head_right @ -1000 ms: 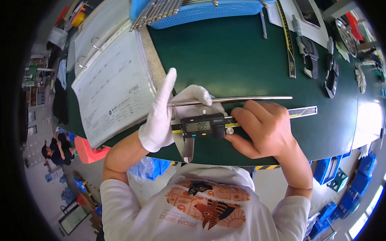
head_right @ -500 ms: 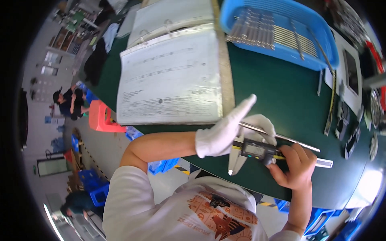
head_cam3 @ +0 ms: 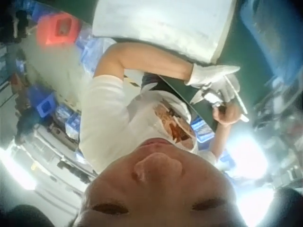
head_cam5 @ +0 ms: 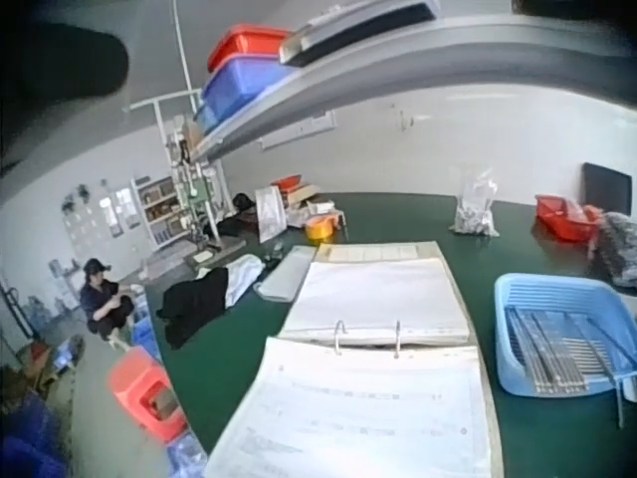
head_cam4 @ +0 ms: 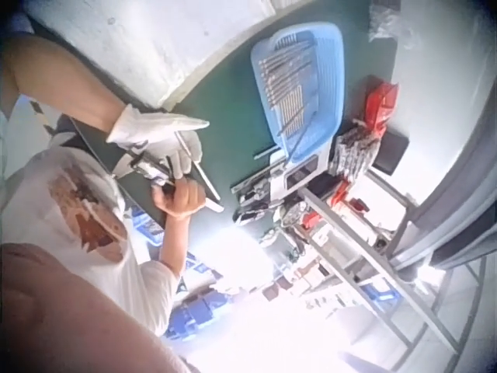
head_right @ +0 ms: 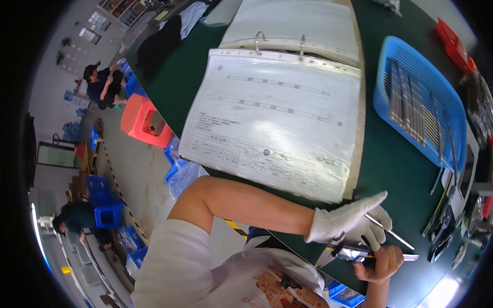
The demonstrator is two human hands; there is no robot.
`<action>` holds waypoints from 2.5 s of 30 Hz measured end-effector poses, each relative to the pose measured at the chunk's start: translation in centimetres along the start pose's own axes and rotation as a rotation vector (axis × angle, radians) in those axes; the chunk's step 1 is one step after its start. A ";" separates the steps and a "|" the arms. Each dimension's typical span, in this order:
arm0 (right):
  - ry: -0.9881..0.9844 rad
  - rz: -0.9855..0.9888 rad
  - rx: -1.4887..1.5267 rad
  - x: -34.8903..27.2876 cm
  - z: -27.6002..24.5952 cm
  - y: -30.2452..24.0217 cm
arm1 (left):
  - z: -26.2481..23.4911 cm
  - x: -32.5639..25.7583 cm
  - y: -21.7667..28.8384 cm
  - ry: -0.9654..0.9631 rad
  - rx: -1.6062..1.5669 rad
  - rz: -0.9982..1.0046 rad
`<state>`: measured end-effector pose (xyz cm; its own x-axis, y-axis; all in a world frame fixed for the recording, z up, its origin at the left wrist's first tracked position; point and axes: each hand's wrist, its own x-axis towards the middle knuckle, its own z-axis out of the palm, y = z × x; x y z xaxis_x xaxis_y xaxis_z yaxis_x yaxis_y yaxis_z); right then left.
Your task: Measuring the diameter and length of metal rods using a digital caliper and a digital micrometer for quality inspection.
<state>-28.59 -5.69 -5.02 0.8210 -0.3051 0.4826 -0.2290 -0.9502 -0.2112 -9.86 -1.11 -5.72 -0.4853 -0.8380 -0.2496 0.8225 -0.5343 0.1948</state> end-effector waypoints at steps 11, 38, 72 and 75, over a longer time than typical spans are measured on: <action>-0.034 0.067 -0.057 -0.7 0.0 0.0 | -0.4 0.6 -0.7 0.031 0.030 -0.008; -0.079 0.060 -0.018 -0.9 -0.2 0.3 | -0.2 -1.0 0.4 -0.084 0.044 0.046; 0.470 0.042 -0.328 -3.0 -1.7 -0.1 | 1.4 -2.4 2.1 -0.381 0.302 0.222; 0.498 0.105 -0.240 -2.6 -1.9 -0.5 | 1.8 -3.0 2.3 -0.104 1.014 0.584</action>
<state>-31.60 -4.54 -4.59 0.4549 -0.3365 0.8245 -0.4566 -0.8830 -0.1085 -7.01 -0.01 -2.78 -0.1732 -0.9650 0.1971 0.3382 0.1297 0.9321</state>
